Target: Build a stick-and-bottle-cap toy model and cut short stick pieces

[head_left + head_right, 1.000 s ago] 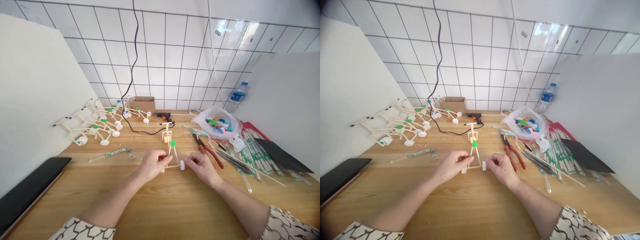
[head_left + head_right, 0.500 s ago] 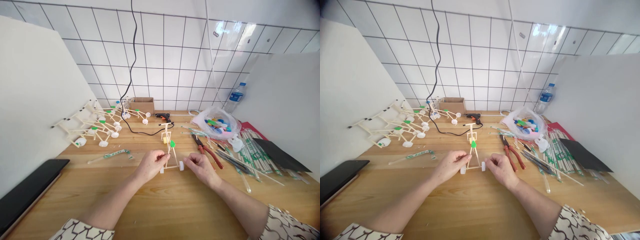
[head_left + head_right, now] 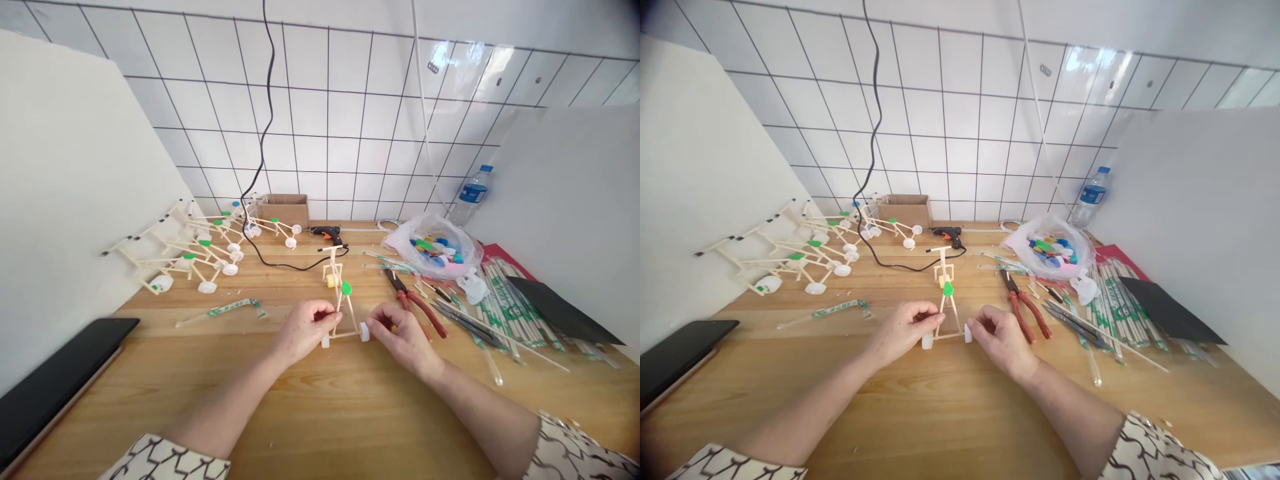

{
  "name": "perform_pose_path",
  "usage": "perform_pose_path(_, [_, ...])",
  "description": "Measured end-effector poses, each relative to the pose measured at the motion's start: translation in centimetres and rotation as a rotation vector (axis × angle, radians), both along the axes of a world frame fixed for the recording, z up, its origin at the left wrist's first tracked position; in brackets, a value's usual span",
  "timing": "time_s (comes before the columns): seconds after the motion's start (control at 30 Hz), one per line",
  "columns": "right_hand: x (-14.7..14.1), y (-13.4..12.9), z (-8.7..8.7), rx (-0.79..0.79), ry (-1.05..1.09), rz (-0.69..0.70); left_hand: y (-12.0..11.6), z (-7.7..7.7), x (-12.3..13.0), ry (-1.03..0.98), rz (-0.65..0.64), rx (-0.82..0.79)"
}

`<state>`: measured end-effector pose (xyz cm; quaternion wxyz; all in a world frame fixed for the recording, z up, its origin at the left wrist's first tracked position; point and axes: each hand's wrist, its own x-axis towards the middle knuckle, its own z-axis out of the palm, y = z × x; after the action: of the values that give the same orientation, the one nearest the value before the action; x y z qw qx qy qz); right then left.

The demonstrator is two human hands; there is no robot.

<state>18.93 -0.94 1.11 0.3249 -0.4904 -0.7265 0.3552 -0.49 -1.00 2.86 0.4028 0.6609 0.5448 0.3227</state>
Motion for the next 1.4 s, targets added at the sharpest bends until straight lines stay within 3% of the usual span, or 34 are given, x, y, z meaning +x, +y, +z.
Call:
perform_pose_path(0.33, [-0.2,-0.5,-0.6,0.306,-0.052,-0.018,-0.2,-0.3,0.4,-0.119,-0.047,-0.065])
perform_pose_path(0.97, [-0.6,-0.8,-0.5,0.369,-0.122,0.05,-0.6,-0.6,1.1,-0.189,-0.106,-0.109])
perform_pose_path(1.13, [-0.5,-0.6,-0.3,0.36,-0.12,0.034,-0.1,-0.8,-0.3,-0.16,-0.226,-0.111])
perform_pose_path(1.27, [-0.1,-0.4,0.3,0.373,-0.141,0.024,0.7,0.2,-2.7,-0.045,-0.133,-0.055])
perform_pose_path(1.4, [0.3,-0.1,0.5,0.381,-0.199,0.044,1.8,0.8,-4.2,-0.071,0.097,0.006])
